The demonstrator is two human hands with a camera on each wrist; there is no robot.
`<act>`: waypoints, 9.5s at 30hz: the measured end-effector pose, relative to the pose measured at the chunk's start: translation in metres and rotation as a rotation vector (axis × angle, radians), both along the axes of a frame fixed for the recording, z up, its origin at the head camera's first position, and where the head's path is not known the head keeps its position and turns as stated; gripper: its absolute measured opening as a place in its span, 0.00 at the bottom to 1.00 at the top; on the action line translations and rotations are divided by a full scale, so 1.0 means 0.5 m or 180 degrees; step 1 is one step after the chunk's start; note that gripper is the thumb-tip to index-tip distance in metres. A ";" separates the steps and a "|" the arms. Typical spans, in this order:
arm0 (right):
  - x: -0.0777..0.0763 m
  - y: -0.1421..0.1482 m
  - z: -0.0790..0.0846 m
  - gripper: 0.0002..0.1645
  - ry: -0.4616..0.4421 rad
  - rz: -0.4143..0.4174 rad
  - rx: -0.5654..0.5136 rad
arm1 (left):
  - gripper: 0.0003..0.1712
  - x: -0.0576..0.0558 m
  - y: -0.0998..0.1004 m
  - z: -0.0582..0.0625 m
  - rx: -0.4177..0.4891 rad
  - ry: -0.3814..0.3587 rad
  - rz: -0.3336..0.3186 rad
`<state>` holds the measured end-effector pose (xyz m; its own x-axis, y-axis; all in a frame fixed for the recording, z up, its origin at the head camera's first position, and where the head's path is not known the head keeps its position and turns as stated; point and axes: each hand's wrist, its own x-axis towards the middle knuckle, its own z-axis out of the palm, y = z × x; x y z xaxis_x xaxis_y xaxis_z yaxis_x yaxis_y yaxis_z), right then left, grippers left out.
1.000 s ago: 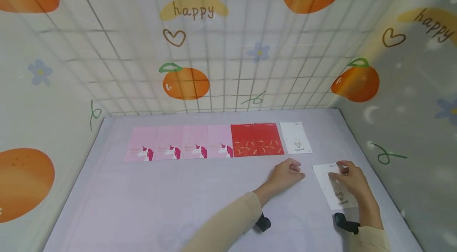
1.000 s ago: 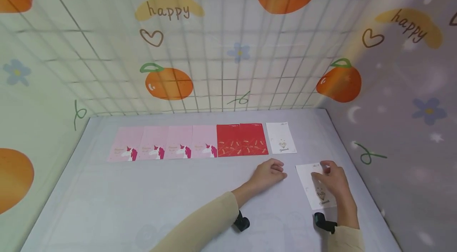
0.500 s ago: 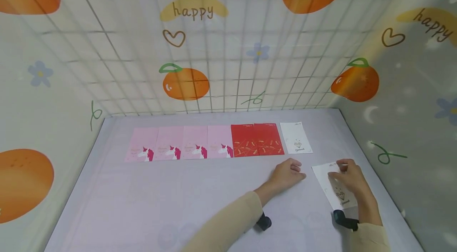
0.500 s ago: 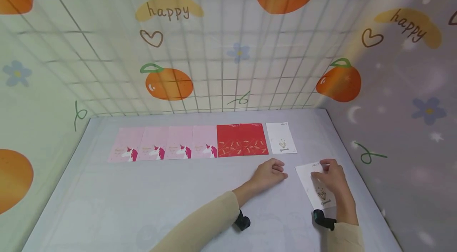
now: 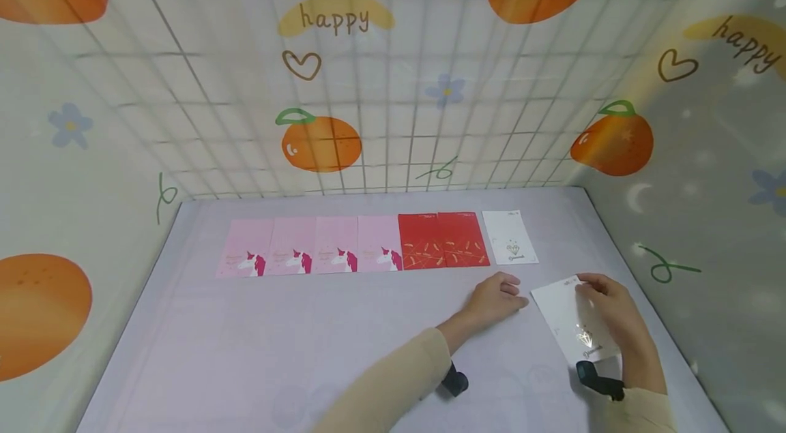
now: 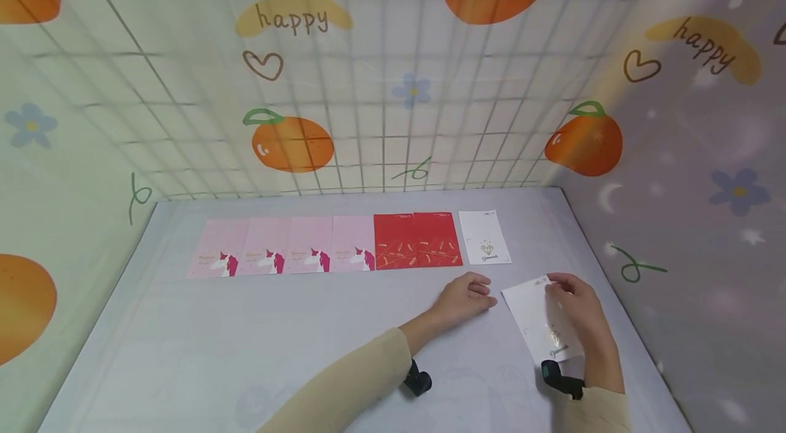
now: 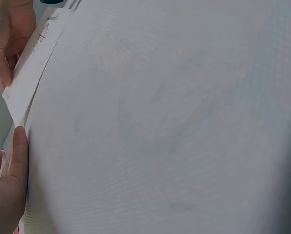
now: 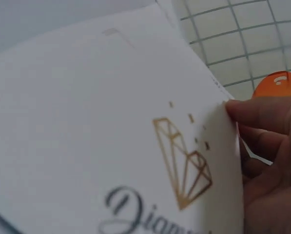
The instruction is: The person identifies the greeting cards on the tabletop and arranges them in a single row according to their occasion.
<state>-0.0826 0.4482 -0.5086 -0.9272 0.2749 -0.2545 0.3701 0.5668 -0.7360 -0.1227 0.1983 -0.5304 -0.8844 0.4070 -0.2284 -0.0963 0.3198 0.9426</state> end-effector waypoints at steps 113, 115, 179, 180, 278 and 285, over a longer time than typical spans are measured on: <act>-0.007 -0.512 0.020 0.25 0.0315 0.0878 -0.1904 | 0.24 0.047 -0.508 0.066 0.0573 0.0236 0.0583; -0.003 -0.513 0.015 0.24 0.0316 0.0891 -0.1933 | 0.24 0.047 -0.510 0.065 0.0583 0.0239 0.0598; -0.026 -0.364 -0.004 0.18 0.0634 0.0128 -0.1214 | 0.19 -0.019 -0.313 0.025 0.0816 0.0021 0.0445; -0.028 -0.356 -0.003 0.18 0.0616 0.0091 -0.1193 | 0.19 -0.023 -0.303 0.026 0.0816 0.0007 0.0435; -0.163 -0.014 0.039 0.26 0.0570 -0.0443 0.0423 | 0.24 0.033 -0.522 0.081 0.0935 -0.0144 0.0224; -0.137 -0.093 0.071 0.25 0.0808 -0.0292 0.0371 | 0.24 0.033 -0.563 0.100 0.0826 -0.0045 0.0303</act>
<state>-0.1511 0.4017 -0.4729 -0.9271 0.3742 0.0206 0.2360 0.6257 -0.7435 -0.1060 -0.0830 -0.4806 -0.9190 0.3686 -0.1402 -0.1282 0.0568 0.9901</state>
